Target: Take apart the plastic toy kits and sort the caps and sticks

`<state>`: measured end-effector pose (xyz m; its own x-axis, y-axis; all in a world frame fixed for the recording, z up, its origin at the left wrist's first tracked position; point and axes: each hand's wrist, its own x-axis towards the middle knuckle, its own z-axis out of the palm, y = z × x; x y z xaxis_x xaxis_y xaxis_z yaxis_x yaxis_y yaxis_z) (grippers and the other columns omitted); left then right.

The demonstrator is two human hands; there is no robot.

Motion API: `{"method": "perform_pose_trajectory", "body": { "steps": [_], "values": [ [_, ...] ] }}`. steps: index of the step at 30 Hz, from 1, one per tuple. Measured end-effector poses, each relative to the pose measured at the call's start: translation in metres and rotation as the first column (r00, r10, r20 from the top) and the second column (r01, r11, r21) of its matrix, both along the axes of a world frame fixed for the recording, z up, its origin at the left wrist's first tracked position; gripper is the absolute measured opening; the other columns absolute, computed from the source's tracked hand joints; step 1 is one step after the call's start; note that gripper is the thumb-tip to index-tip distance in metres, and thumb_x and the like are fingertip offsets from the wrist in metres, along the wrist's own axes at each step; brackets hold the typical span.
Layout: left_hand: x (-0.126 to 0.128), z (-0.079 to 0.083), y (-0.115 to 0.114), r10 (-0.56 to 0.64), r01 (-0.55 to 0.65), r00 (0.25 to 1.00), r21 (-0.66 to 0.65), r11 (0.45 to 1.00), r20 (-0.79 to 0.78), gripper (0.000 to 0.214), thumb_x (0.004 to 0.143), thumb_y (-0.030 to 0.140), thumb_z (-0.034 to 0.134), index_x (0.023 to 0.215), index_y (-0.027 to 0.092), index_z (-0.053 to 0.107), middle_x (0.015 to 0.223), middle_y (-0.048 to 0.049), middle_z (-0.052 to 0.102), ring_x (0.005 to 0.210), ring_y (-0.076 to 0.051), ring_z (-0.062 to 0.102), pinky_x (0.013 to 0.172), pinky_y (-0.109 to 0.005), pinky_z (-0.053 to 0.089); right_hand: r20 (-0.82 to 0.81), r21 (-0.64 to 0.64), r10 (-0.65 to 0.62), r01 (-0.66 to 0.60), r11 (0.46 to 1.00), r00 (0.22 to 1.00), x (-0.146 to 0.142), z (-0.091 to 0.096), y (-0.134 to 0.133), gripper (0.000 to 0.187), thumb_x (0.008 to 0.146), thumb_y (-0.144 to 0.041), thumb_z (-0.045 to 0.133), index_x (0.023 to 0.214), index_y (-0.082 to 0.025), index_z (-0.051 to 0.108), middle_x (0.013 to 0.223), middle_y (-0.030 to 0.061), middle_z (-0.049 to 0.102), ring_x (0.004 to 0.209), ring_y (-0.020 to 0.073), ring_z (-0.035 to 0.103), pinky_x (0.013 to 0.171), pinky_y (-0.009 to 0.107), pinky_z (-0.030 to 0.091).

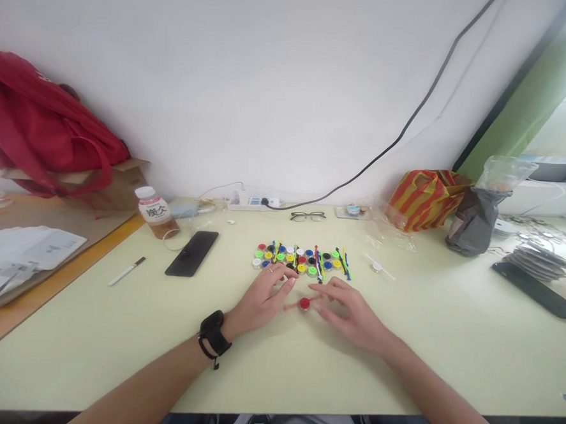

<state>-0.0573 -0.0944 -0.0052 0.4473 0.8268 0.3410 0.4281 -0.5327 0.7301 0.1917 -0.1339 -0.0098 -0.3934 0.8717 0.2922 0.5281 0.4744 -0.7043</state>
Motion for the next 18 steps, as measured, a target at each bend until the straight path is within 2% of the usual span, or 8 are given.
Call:
{"method": "perform_pose_trajectory", "body": {
  "steps": [2, 4, 7, 11, 15, 18],
  "values": [
    [0.001, 0.000, 0.000, 0.000, 0.000, 1.000, 0.000, 1.000, 0.001, 0.024, 0.107, 0.036, 0.049, 0.114, 0.022, 0.068, 0.114, -0.0060, 0.067, 0.111, -0.024, 0.060, 0.102, -0.039, 0.044, 0.091, 0.057, 0.077, -0.082, 0.995, 0.993, -0.002, -0.001, -0.003, 0.032, 0.099, -0.034, 0.061, 0.129, -0.029, 0.072, 0.100, 0.0066, 0.058, 0.092, 0.0208, 0.059, 0.085, 0.035, 0.048],
    [0.001, 0.000, 0.000, 0.000, 0.000, 1.000, 0.000, 1.000, 0.002, 0.024, 0.107, 0.036, 0.050, 0.113, 0.023, 0.068, 0.113, -0.0062, 0.068, 0.111, -0.024, 0.059, 0.102, -0.039, 0.044, 0.132, 0.079, 0.098, -0.109, 0.991, 0.986, -0.002, -0.002, -0.003, 0.028, 0.100, -0.031, 0.060, 0.123, -0.030, 0.075, 0.103, 0.0072, 0.058, 0.095, 0.0214, 0.059, 0.087, 0.036, 0.049],
    [0.001, 0.000, -0.001, -0.010, 0.010, 1.000, -0.005, 1.000, 0.009, 0.023, 0.106, 0.035, 0.050, 0.112, 0.023, 0.069, 0.111, -0.0058, 0.068, 0.110, -0.024, 0.060, 0.101, -0.038, 0.044, 0.092, 0.093, 0.079, -0.087, 0.992, 0.993, -0.002, -0.008, 0.000, 0.021, 0.101, -0.027, 0.058, 0.109, -0.026, 0.077, 0.103, 0.0079, 0.060, 0.093, 0.0208, 0.061, 0.082, 0.034, 0.050],
    [0.001, 0.001, -0.003, -0.055, 0.055, 0.998, -0.020, 0.998, 0.022, 0.022, 0.105, 0.034, 0.052, 0.107, 0.022, 0.071, 0.107, -0.0055, 0.070, 0.105, -0.023, 0.062, 0.098, -0.038, 0.046, 0.036, 0.096, 0.092, -0.096, 0.991, 0.995, -0.001, -0.015, 0.004, 0.014, 0.100, -0.021, 0.057, 0.098, -0.021, 0.072, 0.100, 0.0073, 0.067, 0.091, 0.0201, 0.064, 0.081, 0.032, 0.050],
    [0.004, 0.002, -0.005, -0.140, 0.164, 0.981, -0.184, 0.969, 0.138, 0.023, 0.103, 0.037, 0.058, 0.111, 0.021, 0.072, 0.110, -0.0075, 0.072, 0.103, -0.023, 0.065, 0.093, -0.036, 0.051, 0.027, 0.091, 0.106, -0.108, 0.990, 0.994, -0.001, -0.016, 0.004, 0.011, 0.101, -0.019, 0.056, 0.101, -0.022, 0.066, 0.095, 0.0041, 0.069, 0.079, 0.0166, 0.062, 0.073, 0.028, 0.046],
    [0.007, 0.003, -0.008, -0.201, 0.301, 0.936, -0.359, 0.884, 0.290, 0.028, 0.101, 0.039, 0.063, 0.119, 0.020, 0.071, 0.121, -0.0100, 0.071, 0.112, -0.024, 0.066, 0.097, -0.036, 0.053, 0.038, 0.118, 0.115, -0.119, 0.986, 0.993, -0.001, -0.016, 0.004, 0.011, 0.102, -0.022, 0.055, 0.102, -0.023, 0.066, 0.092, 0.0033, 0.068, 0.077, 0.0164, 0.059, 0.071, 0.028, 0.045]
  ]
}}
